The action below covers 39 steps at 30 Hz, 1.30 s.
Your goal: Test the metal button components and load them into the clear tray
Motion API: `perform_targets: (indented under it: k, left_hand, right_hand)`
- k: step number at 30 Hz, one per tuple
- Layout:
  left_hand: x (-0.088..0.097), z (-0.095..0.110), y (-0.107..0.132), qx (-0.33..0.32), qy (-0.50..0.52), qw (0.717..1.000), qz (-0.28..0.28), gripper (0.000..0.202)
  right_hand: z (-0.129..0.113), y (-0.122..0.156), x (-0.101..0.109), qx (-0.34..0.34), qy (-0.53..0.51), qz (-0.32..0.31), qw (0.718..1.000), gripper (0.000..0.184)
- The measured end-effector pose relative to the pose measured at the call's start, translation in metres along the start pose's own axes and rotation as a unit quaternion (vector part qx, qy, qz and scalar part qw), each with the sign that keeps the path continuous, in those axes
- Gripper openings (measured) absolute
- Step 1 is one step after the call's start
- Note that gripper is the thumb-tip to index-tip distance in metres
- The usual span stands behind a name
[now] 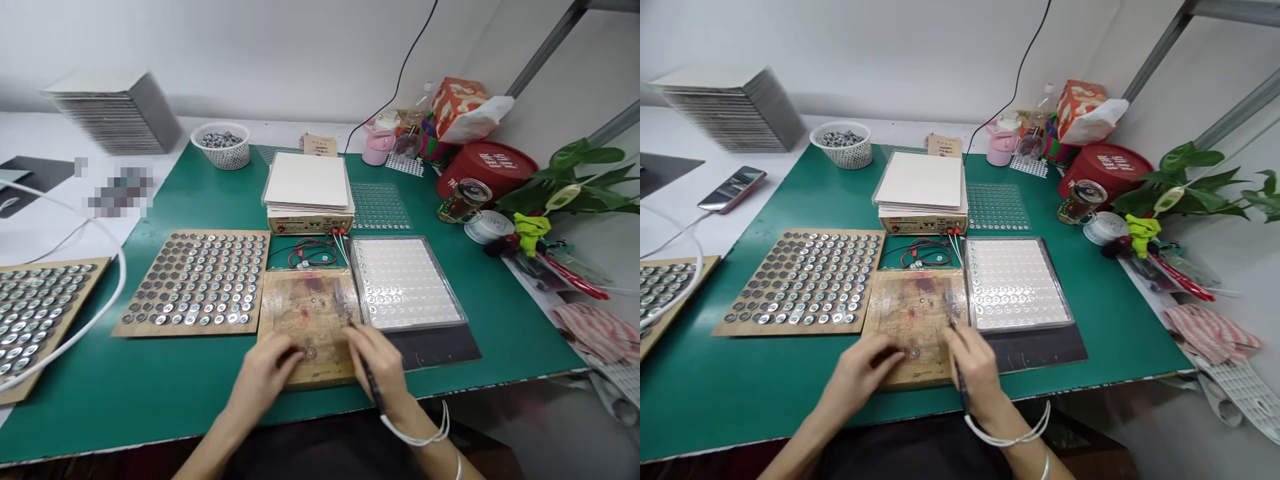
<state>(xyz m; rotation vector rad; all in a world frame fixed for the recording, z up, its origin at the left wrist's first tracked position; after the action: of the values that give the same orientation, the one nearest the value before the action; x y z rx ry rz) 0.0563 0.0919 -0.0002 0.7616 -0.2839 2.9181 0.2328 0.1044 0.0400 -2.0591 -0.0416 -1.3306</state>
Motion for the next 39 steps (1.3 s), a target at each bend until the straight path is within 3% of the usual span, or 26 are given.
perform_targets:
  k: [2, 4, 9, 12, 14, 17, 20, 23, 27, 36, 39]
  left_hand:
    - [-0.020, 0.010, 0.000, -0.038, -0.024, 0.999, -0.006, 0.014]
    - [-0.025, 0.013, 0.001, -0.059, -0.049, 0.997, 0.005, 0.014]
    - [-0.020, 0.011, 0.003, -0.060, -0.045, 0.997, -0.004, 0.013]
    - [-0.019, 0.009, 0.004, -0.046, -0.041, 0.998, -0.005, 0.012]
    - [-0.020, 0.008, 0.004, -0.043, -0.048, 0.998, 0.000, 0.011]
    - [-0.021, 0.008, 0.003, -0.046, -0.066, 0.997, 0.010, 0.010]
    - [-0.022, 0.006, 0.002, -0.044, -0.067, 0.997, 0.011, 0.010]
    - [-0.022, 0.005, 0.001, -0.042, -0.058, 0.997, 0.005, 0.010]
    - [-0.021, 0.004, 0.000, -0.041, -0.048, 0.998, 0.006, 0.011]
    - [-0.024, 0.006, 0.000, -0.016, -0.045, 0.999, 0.003, 0.011]
    - [-0.009, 0.006, -0.006, -0.008, -0.035, 0.999, -0.001, 0.010]
  right_hand:
    - [0.028, -0.006, 0.010, -0.081, -0.015, 0.008, 0.997, 0.022]
    - [0.054, -0.008, 0.013, -0.141, -0.021, 0.001, 0.990, 0.016]
    - [0.070, -0.008, 0.008, -0.117, 0.006, -0.011, 0.993, 0.012]
    - [0.061, -0.007, 0.014, -0.115, -0.012, 0.025, 0.993, 0.012]
    - [0.047, -0.007, 0.013, -0.127, -0.086, 0.028, 0.988, 0.017]
    - [0.016, -0.004, -0.019, -0.141, -0.232, -0.092, 0.958, 0.017]
    - [-0.008, 0.003, -0.053, -0.148, -0.266, -0.212, 0.929, 0.013]
    - [-0.008, 0.009, -0.068, -0.174, -0.251, -0.244, 0.920, 0.016]
    - [-0.003, 0.012, -0.073, -0.186, -0.240, -0.272, 0.913, 0.018]
    - [-0.004, 0.009, -0.079, -0.153, -0.216, -0.324, 0.908, 0.023]
    - [-0.002, 0.010, -0.083, -0.130, -0.213, -0.325, 0.912, 0.023]
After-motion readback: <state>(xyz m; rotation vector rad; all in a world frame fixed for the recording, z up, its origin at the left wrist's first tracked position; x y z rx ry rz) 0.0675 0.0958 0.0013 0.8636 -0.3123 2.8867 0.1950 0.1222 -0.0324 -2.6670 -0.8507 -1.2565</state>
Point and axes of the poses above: each hand's wrist, its own y-axis away from the middle knuckle, its own x-axis out of the back of the hand, z = x × y, the point moved 9 cm from there along -y, towards the middle knuckle, and after that the axes turned 15 degrees about y, right-handed, at the moved point
